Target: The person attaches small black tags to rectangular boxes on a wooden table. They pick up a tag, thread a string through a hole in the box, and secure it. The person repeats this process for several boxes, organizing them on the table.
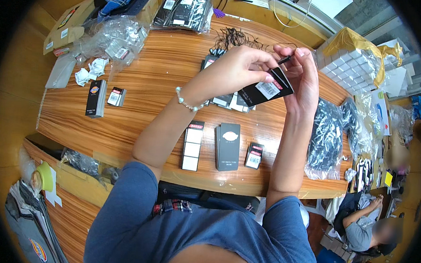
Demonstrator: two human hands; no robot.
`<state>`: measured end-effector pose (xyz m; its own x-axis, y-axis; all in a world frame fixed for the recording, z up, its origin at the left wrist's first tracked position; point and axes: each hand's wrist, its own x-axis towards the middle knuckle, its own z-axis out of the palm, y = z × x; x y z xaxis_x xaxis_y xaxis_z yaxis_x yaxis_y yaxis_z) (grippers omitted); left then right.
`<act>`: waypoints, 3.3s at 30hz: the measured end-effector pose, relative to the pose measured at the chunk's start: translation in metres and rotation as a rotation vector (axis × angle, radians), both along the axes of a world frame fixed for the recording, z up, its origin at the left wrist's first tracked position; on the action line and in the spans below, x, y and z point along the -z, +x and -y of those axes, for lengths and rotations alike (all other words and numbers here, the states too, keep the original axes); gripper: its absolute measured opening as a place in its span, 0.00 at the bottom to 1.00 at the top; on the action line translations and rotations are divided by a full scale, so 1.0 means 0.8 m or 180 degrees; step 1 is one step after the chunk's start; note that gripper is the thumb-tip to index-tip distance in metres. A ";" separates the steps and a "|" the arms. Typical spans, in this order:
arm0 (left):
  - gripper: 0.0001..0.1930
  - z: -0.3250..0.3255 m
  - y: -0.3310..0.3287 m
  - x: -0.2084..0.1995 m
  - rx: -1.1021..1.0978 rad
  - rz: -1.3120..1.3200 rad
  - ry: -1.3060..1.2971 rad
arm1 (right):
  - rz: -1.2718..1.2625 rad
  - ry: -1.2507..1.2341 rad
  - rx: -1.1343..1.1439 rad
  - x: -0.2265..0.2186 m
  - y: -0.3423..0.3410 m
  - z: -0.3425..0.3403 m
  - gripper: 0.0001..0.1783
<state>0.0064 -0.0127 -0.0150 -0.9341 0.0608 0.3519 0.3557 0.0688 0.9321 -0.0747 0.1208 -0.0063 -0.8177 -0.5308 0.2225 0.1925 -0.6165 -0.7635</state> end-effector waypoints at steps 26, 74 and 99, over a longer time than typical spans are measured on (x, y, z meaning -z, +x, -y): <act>0.11 0.007 -0.001 -0.012 -0.1519 -0.0024 -0.0188 | -0.0191 -0.0488 0.0002 -0.013 -0.059 -0.047 0.06; 0.08 -0.004 0.019 -0.027 -0.1845 -0.0940 -0.1346 | -0.1688 0.0869 0.0126 -0.009 0.002 0.003 0.13; 0.08 0.010 0.005 -0.020 -0.2250 -0.2619 -0.2858 | -0.1079 0.1161 -0.0257 -0.008 -0.002 0.002 0.09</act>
<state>0.0101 -0.0209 0.0012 -0.4100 0.1643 0.8972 0.4107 0.9115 0.0208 -0.0762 0.1195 -0.0003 -0.6848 -0.6820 0.2567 -0.0675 -0.2913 -0.9542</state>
